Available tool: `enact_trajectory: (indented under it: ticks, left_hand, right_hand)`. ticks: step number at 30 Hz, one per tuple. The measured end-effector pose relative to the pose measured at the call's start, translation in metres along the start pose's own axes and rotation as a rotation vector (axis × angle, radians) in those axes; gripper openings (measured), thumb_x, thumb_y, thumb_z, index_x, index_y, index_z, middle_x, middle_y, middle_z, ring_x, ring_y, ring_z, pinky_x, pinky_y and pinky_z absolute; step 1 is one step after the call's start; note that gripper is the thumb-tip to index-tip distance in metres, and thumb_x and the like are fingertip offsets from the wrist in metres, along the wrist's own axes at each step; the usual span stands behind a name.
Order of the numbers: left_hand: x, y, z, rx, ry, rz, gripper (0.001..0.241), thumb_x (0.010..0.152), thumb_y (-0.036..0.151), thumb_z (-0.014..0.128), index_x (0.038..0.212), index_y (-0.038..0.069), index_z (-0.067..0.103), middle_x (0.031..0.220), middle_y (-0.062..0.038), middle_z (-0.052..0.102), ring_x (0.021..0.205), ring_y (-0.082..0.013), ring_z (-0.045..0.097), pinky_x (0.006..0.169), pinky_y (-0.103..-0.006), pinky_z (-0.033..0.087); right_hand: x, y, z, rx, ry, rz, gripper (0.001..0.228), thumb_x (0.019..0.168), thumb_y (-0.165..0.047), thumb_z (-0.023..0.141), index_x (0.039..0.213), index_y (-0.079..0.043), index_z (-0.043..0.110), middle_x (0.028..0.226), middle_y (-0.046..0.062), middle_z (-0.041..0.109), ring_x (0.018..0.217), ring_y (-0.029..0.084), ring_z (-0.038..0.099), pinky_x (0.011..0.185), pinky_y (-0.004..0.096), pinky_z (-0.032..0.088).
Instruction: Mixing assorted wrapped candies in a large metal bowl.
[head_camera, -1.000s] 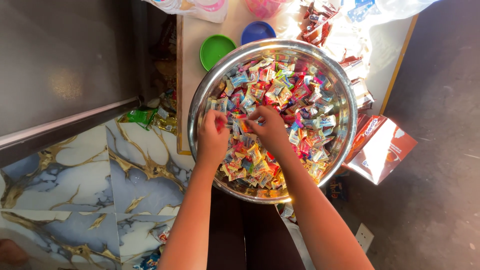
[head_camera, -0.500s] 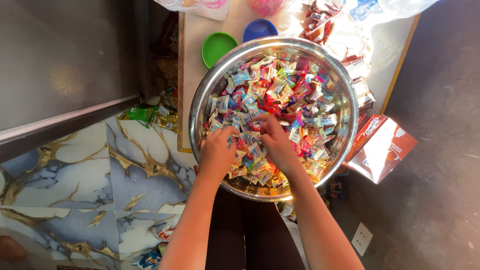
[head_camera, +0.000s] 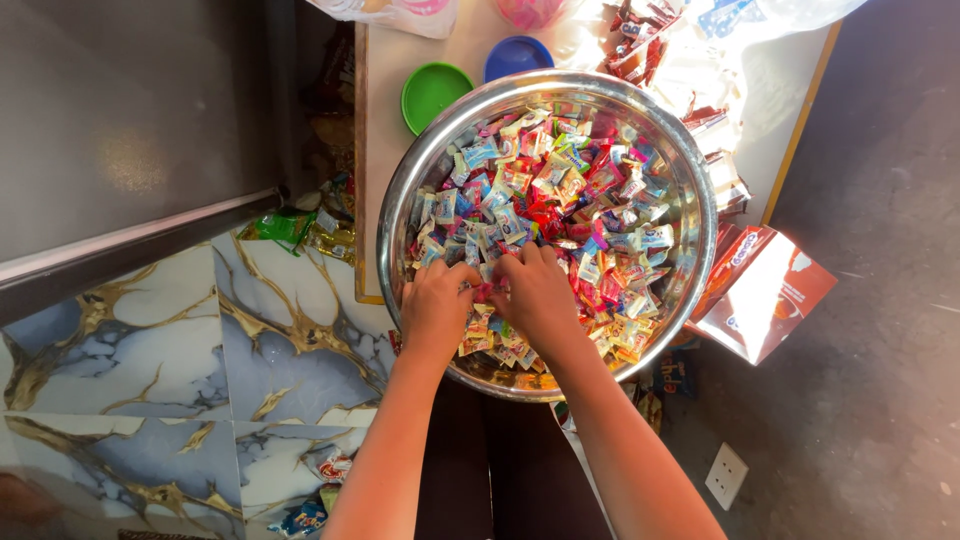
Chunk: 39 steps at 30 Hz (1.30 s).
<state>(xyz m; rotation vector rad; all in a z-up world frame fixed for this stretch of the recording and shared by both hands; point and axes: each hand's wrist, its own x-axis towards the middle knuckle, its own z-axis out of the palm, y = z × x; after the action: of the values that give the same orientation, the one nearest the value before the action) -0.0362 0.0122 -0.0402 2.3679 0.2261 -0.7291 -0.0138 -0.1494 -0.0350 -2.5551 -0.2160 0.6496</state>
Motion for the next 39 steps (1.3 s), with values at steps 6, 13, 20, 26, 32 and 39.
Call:
enact_trajectory:
  ticks: [6, 13, 20, 26, 32, 39]
  left_hand:
    - [0.005, -0.010, 0.005, -0.134, 0.070, 0.000, 0.010, 0.088, 0.016, 0.075, 0.097, 0.012, 0.071, 0.098, -0.007, 0.062, 0.107, -0.0302, 0.060, 0.091, -0.0456, 0.044]
    - [0.019, -0.019, 0.002, -0.612, -0.045, -0.160, 0.013, 0.090, 0.016, 0.068, 0.096, 0.006, 0.065, 0.096, -0.005, 0.061, 0.082, -0.0168, 0.064, 0.077, -0.0318, 0.052]
    - [0.030, -0.010, -0.009, -1.368, -0.197, -0.112, 0.005, 0.093, 0.012, 0.062, 0.096, 0.008, 0.059, 0.108, -0.006, 0.068, 0.094, -0.0121, 0.062, 0.083, -0.0288, 0.051]
    - [0.038, 0.037, -0.034, -1.797, -0.314, -0.057, 0.008, 0.093, 0.011, 0.060, 0.097, 0.009, 0.054, 0.113, -0.014, 0.069, 0.104, -0.0217, 0.069, 0.092, -0.0406, 0.059]
    - [0.051, 0.075, -0.053, -1.878, -0.313, -0.082, 0.021, 0.093, 0.009, 0.058, 0.111, 0.012, 0.049, 0.103, -0.012, 0.065, 0.102, -0.0280, 0.070, 0.091, -0.0488, 0.060]
    - [0.085, 0.125, -0.081, -1.709, -0.255, -0.135, 0.042, 0.087, 0.008, 0.055, 0.127, 0.014, 0.048, 0.109, -0.006, 0.060, 0.097, -0.0202, 0.065, 0.083, -0.0391, 0.059]
  right_hand:
    - [-0.005, 0.014, 0.008, 0.087, 0.044, 0.016, 0.026, 0.072, -0.021, 0.087, 0.090, -0.013, 0.070, 0.100, 0.009, 0.060, 0.103, 0.032, 0.055, 0.087, 0.042, 0.049]
    - [0.000, 0.035, -0.016, 0.624, -0.100, 0.285, 0.021, 0.082, -0.018, 0.083, 0.093, -0.011, 0.066, 0.089, 0.006, 0.054, 0.082, 0.019, 0.057, 0.070, 0.033, 0.047]
    - [-0.002, 0.047, -0.036, 1.762, -0.039, 0.391, 0.017, 0.095, -0.005, 0.065, 0.110, -0.007, 0.058, 0.105, 0.009, 0.067, 0.095, 0.017, 0.066, 0.086, 0.034, 0.055]
    - [0.009, 0.034, -0.064, 2.075, 0.015, 0.539, 0.023, 0.092, -0.012, 0.056, 0.115, -0.006, 0.056, 0.105, 0.017, 0.070, 0.092, 0.027, 0.071, 0.082, 0.039, 0.059]
    - [0.027, 0.035, -0.082, 2.165, 0.004, 0.360, 0.042, 0.100, -0.012, 0.056, 0.142, -0.010, 0.055, 0.102, 0.013, 0.069, 0.090, 0.023, 0.067, 0.075, 0.034, 0.055]
    - [0.054, 0.012, -0.148, 1.943, 0.059, 0.516, 0.043, 0.097, -0.023, 0.054, 0.139, -0.011, 0.053, 0.102, 0.008, 0.070, 0.092, 0.024, 0.069, 0.077, 0.040, 0.057]
